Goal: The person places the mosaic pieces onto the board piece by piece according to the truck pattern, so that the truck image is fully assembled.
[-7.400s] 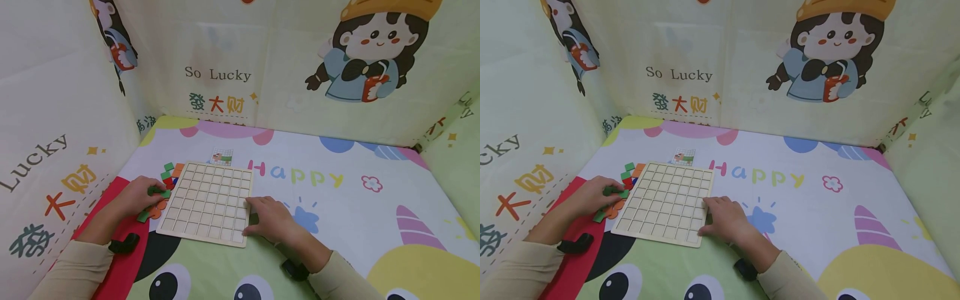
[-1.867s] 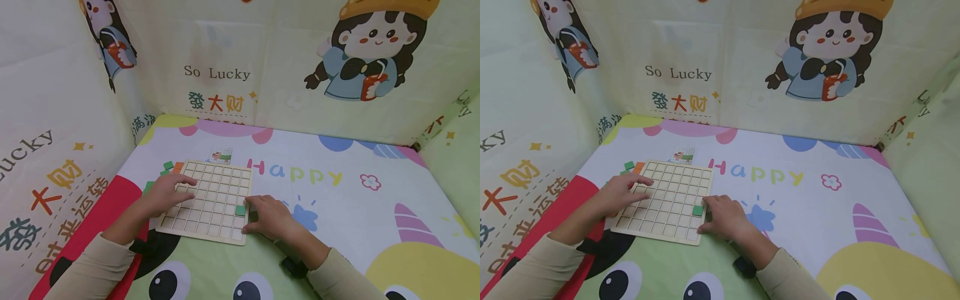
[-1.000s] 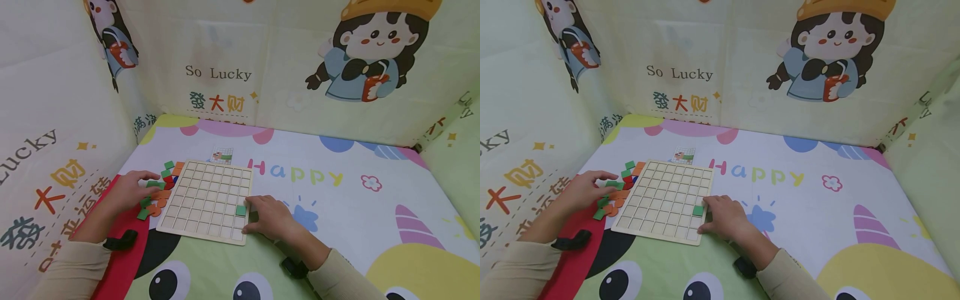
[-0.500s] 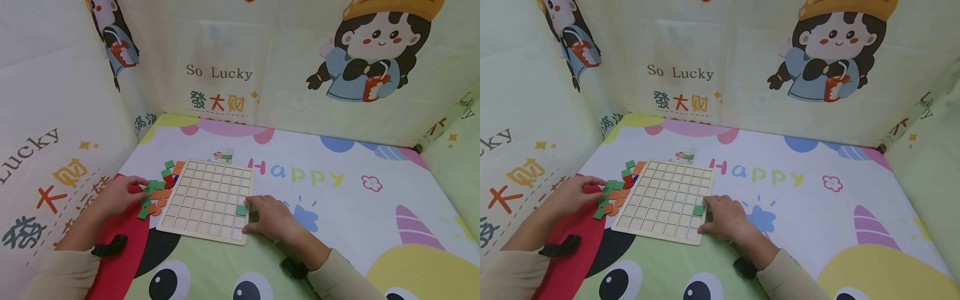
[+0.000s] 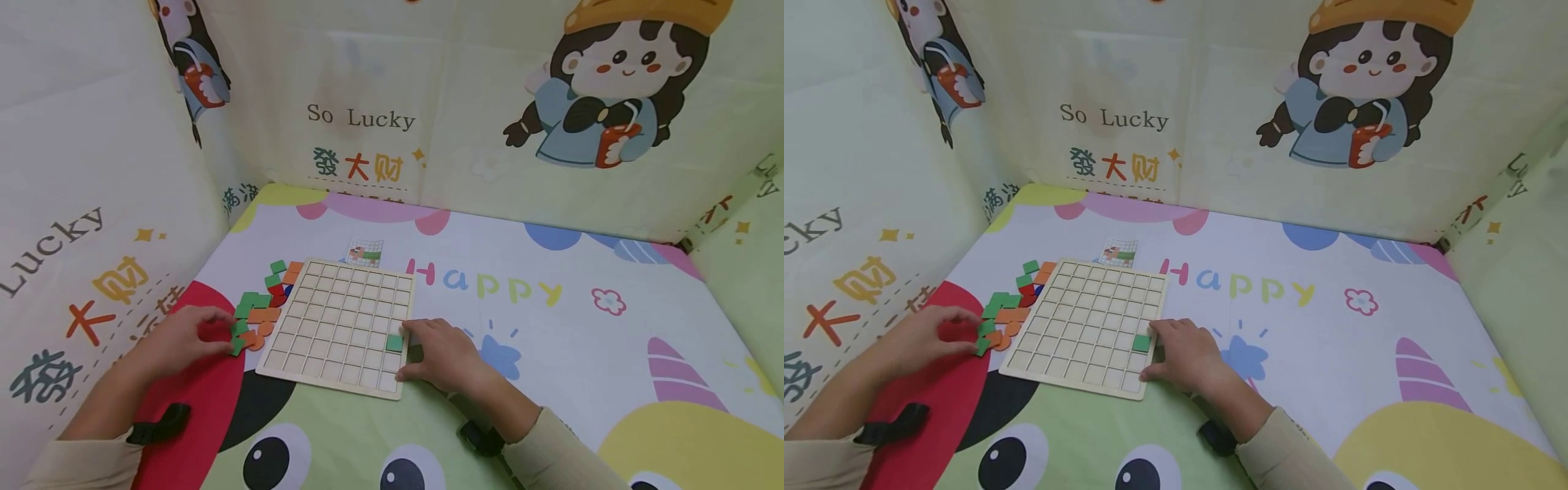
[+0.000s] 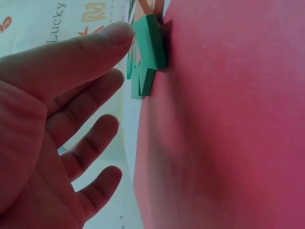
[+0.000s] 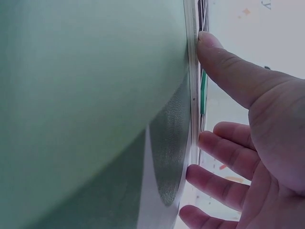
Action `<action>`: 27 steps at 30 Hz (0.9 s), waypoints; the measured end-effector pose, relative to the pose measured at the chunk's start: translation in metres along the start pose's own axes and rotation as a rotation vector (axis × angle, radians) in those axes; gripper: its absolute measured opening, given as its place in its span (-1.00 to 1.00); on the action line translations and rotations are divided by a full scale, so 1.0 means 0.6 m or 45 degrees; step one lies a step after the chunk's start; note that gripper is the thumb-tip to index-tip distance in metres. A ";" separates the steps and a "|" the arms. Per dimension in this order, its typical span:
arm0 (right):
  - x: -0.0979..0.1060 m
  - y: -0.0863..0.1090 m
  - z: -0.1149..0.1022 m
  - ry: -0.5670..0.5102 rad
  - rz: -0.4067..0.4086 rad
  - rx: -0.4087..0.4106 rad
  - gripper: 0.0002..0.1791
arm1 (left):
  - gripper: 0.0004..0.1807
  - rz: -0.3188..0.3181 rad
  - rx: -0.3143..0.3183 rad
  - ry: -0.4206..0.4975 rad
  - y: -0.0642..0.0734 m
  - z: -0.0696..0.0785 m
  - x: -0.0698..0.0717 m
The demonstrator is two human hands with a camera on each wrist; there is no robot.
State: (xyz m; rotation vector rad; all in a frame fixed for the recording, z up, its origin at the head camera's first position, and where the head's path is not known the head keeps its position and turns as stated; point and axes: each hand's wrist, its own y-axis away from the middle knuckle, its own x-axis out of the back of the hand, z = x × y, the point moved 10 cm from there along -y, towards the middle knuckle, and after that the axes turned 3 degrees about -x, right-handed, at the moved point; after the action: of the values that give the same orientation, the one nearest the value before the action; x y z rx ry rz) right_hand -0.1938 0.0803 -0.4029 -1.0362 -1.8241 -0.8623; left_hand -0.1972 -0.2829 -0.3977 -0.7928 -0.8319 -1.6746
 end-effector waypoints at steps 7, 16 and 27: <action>0.002 0.000 -0.001 -0.005 0.005 0.001 -0.12 | -0.41 -0.031 -0.031 0.011 0.003 0.004 -0.013; 0.001 0.000 0.000 -0.004 0.008 0.006 -0.13 | -0.46 -0.026 0.005 -0.015 0.006 -0.001 -0.016; 0.000 0.000 0.001 -0.007 0.004 0.009 -0.12 | -0.61 -0.033 0.042 -0.034 0.009 -0.002 -0.007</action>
State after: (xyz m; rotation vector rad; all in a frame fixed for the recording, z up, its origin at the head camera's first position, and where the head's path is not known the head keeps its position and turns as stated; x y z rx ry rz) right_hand -0.1940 0.0805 -0.4030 -1.0376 -1.8285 -0.8510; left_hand -0.1908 -0.2828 -0.4011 -0.7855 -0.8897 -1.6723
